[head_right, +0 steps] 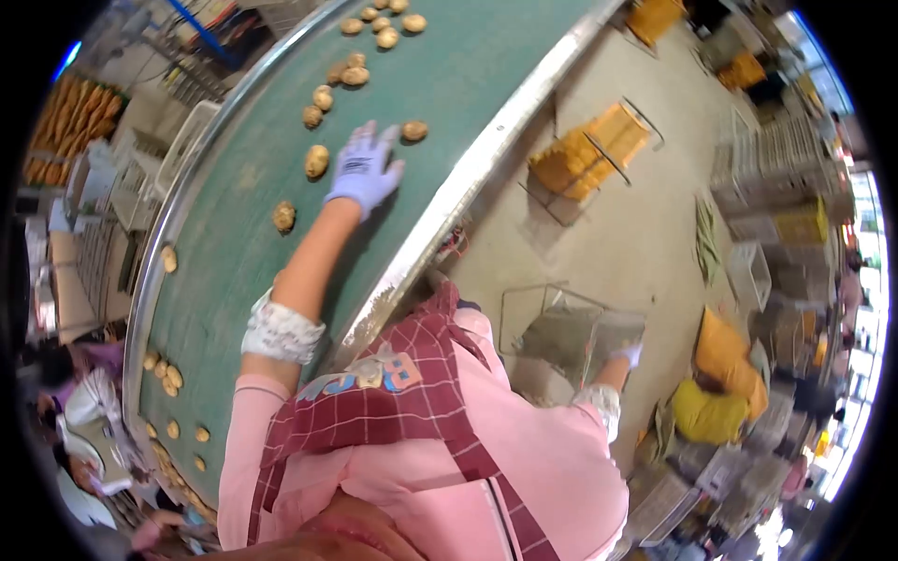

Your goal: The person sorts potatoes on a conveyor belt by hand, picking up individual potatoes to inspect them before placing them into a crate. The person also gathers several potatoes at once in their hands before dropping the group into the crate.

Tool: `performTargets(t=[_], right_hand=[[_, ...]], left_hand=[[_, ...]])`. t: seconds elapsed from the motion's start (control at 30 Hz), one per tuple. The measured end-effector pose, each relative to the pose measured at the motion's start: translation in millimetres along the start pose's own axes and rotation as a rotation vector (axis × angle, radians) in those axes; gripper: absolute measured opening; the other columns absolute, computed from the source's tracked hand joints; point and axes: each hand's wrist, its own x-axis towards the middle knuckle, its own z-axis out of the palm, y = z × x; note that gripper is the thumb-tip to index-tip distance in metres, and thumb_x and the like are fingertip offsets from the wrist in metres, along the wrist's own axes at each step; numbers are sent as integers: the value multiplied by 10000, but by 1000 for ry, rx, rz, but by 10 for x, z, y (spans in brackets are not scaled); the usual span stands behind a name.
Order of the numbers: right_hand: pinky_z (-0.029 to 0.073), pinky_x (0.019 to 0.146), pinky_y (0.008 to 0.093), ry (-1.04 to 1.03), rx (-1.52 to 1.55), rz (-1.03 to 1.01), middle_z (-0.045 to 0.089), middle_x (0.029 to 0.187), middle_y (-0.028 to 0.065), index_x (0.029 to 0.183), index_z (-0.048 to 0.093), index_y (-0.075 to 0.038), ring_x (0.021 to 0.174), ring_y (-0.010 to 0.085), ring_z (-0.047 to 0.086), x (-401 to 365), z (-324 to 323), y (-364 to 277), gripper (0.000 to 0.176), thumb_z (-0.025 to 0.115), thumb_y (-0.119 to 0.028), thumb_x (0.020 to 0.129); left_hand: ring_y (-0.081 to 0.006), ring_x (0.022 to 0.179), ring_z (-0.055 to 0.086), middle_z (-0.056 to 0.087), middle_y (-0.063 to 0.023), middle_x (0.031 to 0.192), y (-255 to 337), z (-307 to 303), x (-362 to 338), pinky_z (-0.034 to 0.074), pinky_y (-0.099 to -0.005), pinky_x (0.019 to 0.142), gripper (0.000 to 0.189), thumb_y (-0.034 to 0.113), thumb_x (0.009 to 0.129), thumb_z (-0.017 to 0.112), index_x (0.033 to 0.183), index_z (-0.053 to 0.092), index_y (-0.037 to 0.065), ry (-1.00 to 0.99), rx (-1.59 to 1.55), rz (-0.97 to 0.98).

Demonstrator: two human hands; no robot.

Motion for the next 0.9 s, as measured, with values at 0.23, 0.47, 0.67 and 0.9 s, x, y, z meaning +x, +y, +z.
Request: performTargets(t=[0.23, 0.47, 0.67, 0.9], right_hand=[[438, 980, 375, -453, -443, -1021, 534, 1358, 166, 1346, 512, 36, 1171, 271, 540, -1315, 2806, -29, 382, 468, -118, 999], [413, 1060, 398, -1744, -361, -1390, 488, 1429, 185, 1327, 558, -78, 1295, 329, 494, -4768, 4868, 308, 437, 571, -56, 890], [342, 1132, 444, -1718, -756, -2801, 459, 1427, 162, 1328, 524, -148, 1366, 354, 402, -5579, 5969, 1687, 516, 591, -35, 828], [473, 916, 428, -2369, -510, -1915, 612, 1142, 93, 1150, 603, -133, 1070, 296, 581, -5527, 5728, 1718, 355, 581, -80, 800]], left_hand=[[-358, 1241, 503, 503, -172, 1338, 155, 341, 857, 433, -459, 1018, 392, 310, 936, 515, 1310, 517, 194, -228, 16, 96], [-382, 928, 648, 613, -189, 1063, 206, 160, -129, 510, -479, 825, 280, 353, 960, 489, 1099, 551, 119, -311, -221, -122], [-343, 945, 653, 636, -118, 1107, -57, -202, -966, 527, -453, 825, 232, 323, 944, 542, 1098, 601, 160, -48, -259, -583], [-369, 1034, 632, 528, -173, 1282, -762, -245, -1058, 535, -464, 855, 468, 160, 906, 567, 1359, 523, 266, 140, -43, -1018]])
